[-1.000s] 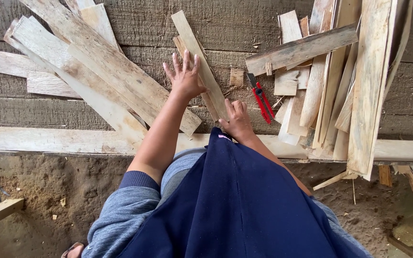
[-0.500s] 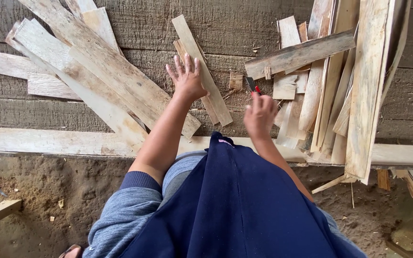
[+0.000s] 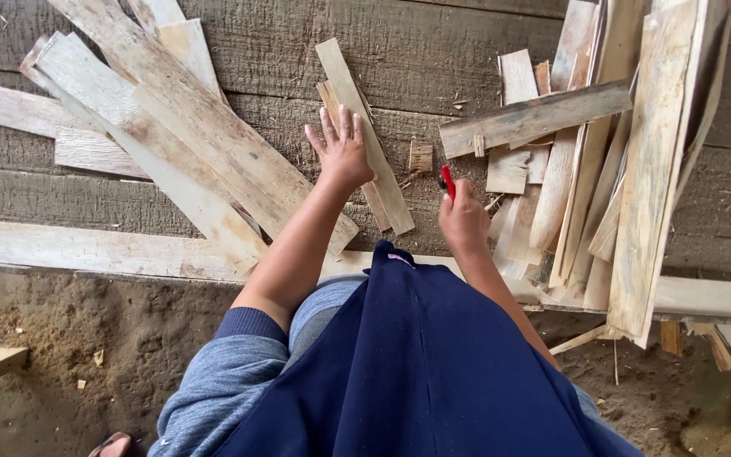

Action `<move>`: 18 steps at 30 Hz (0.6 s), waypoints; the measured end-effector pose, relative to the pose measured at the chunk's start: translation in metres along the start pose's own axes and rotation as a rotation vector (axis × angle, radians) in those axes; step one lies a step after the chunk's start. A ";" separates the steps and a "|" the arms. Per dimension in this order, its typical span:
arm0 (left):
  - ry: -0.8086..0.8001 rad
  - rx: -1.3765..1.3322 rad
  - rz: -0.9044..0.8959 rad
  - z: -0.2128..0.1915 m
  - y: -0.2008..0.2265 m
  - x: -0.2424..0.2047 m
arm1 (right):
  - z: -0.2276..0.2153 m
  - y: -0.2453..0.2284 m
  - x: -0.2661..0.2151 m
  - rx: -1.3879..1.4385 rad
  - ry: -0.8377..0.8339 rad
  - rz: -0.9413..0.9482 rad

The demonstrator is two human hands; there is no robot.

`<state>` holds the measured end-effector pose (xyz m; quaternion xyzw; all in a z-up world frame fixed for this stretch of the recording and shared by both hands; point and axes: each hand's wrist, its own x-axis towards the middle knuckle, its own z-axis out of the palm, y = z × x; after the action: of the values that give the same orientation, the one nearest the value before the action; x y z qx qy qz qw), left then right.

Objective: Cutting and trimming thin wooden strips using a utility knife on a wooden work surface.

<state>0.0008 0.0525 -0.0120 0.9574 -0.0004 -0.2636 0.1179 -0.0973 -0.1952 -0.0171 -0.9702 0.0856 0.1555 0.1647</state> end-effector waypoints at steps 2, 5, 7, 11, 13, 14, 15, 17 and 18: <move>-0.001 0.001 -0.001 0.001 0.000 0.001 | -0.008 -0.029 0.009 0.036 -0.019 -0.057; -0.012 -0.001 -0.005 -0.003 -0.001 0.000 | -0.033 -0.083 0.024 0.079 -0.040 -0.192; -0.020 -0.004 -0.011 -0.004 -0.003 0.002 | -0.042 -0.113 0.043 0.085 -0.041 -0.276; -0.021 0.032 -0.006 0.001 -0.005 0.008 | -0.042 -0.157 0.091 -0.001 -0.075 -0.377; -0.027 0.040 -0.011 -0.002 -0.005 0.007 | -0.043 -0.173 0.106 0.014 -0.090 -0.382; -0.031 0.048 -0.011 -0.005 -0.004 0.005 | -0.042 -0.179 0.113 -0.005 -0.100 -0.395; -0.036 0.056 -0.010 -0.007 -0.002 0.004 | -0.041 -0.183 0.119 -0.025 -0.110 -0.407; -0.047 0.055 -0.017 -0.011 -0.003 0.002 | -0.041 -0.190 0.124 -0.027 -0.122 -0.419; -0.058 0.059 -0.017 -0.012 -0.002 0.001 | -0.040 -0.193 0.127 -0.028 -0.129 -0.426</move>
<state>0.0078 0.0574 -0.0031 0.9524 -0.0036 -0.2921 0.0874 0.0744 -0.0440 0.0339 -0.9566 -0.1342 0.1802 0.1858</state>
